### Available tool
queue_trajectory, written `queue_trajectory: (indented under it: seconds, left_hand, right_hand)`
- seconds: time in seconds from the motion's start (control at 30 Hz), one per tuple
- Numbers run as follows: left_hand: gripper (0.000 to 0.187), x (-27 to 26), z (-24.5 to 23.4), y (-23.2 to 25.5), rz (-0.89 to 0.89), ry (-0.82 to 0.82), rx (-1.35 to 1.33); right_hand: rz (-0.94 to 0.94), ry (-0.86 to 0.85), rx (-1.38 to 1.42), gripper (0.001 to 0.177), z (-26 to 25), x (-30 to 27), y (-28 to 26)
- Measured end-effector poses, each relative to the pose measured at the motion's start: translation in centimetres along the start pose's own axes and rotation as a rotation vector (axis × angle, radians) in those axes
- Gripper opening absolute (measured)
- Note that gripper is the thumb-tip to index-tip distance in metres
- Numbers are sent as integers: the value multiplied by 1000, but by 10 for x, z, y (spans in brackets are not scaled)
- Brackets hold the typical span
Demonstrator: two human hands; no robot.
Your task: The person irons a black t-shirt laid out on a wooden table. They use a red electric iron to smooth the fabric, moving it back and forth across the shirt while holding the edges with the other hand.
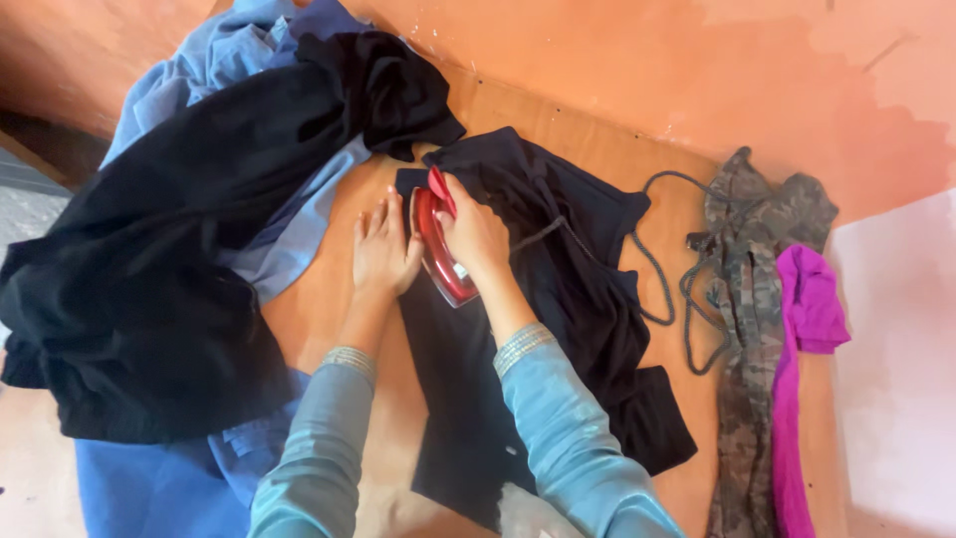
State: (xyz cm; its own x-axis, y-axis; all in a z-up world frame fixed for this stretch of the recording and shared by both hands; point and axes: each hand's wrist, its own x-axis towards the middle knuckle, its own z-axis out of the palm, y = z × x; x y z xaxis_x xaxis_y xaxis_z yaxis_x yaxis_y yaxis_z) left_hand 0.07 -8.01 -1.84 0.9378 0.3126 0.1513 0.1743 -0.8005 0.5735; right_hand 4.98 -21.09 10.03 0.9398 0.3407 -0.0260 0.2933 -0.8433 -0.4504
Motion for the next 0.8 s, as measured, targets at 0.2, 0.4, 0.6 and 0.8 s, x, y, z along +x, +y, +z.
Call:
queue_trajectory:
  seconds: [0.2,0.4,0.6,0.8]
  left_hand:
    - [89,-1,0,2,-13,15,-81]
    - [89,-1,2,3,14,57,20]
    - [89,-1,0,2,-6,19,27]
    - [77,4,17,-12,22,78,12]
  right_hand:
    - [-16,-42,-37,61,-2,-13,-1]
    - [-22,-19,-50,58,2,5,-2]
    - [-66,-28,-114,59,-3,-9,10]
    - [-142,-31,-92,59,1,-17,22]
